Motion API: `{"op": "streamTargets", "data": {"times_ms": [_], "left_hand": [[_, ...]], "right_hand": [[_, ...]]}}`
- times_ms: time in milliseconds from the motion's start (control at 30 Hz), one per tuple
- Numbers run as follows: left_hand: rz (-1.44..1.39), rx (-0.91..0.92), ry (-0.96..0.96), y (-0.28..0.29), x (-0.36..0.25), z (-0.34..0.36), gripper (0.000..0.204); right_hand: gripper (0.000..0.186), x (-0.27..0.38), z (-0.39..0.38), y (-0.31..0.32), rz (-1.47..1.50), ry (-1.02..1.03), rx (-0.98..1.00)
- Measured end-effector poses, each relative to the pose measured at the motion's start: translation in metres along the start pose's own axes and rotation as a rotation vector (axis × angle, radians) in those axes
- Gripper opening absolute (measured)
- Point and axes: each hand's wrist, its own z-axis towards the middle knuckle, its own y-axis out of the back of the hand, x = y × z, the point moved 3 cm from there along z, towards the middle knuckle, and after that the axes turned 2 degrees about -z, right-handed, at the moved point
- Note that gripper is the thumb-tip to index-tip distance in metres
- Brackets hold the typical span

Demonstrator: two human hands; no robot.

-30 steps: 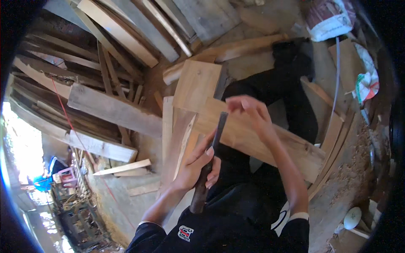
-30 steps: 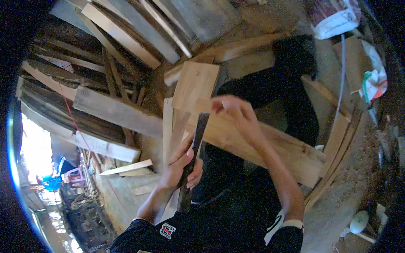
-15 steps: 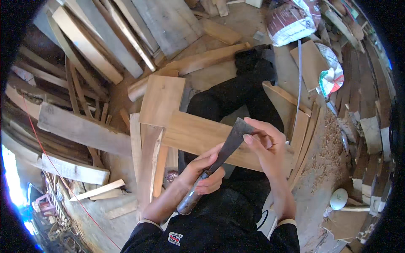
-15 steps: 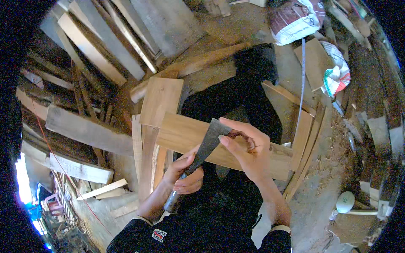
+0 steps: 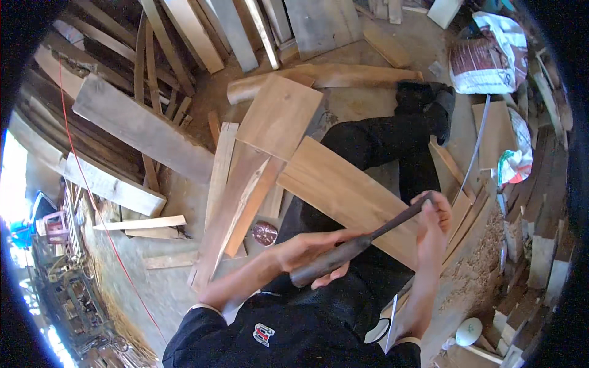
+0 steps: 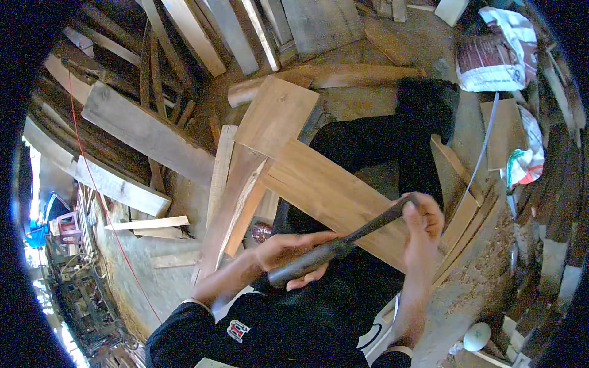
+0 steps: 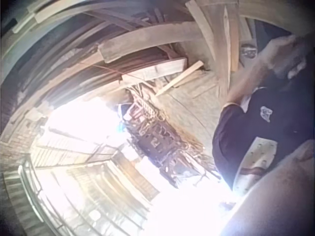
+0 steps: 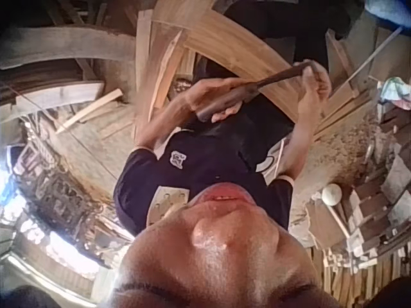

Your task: Refining and cleaning a piece of wood using a chisel and a cloth while sitting in a workshop.

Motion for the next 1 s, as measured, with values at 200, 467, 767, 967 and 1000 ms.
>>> {"op": "streamTargets", "data": {"times_ms": [200, 467, 767, 967, 1000], "left_hand": [[0.136, -0.103, -0.301, 0.003, -0.023, -0.047, 0.082], [0.143, -0.379, -1.082, 0.008, -0.051, -0.085, 0.072], [0.627, -0.290, -1.417, 0.003, -0.092, -0.053, 0.038], [0.572, 0.356, -1.035, -0.035, -0.099, -0.035, 0.041], [0.628, 0.230, -1.044, -0.040, -0.100, -0.037, 0.038]], "right_hand": [[0.015, -0.027, 0.011, 0.038, 0.001, -0.066, -0.035], [0.018, -0.042, -0.019, -0.008, -0.566, -0.038, 0.268], [0.018, -0.056, -0.033, -0.077, -0.134, -0.400, 0.438], [0.014, -0.060, -0.026, -0.073, 0.104, -0.482, 0.491], [0.011, -0.055, -0.023, -0.070, 0.030, -0.449, 0.534]]}}
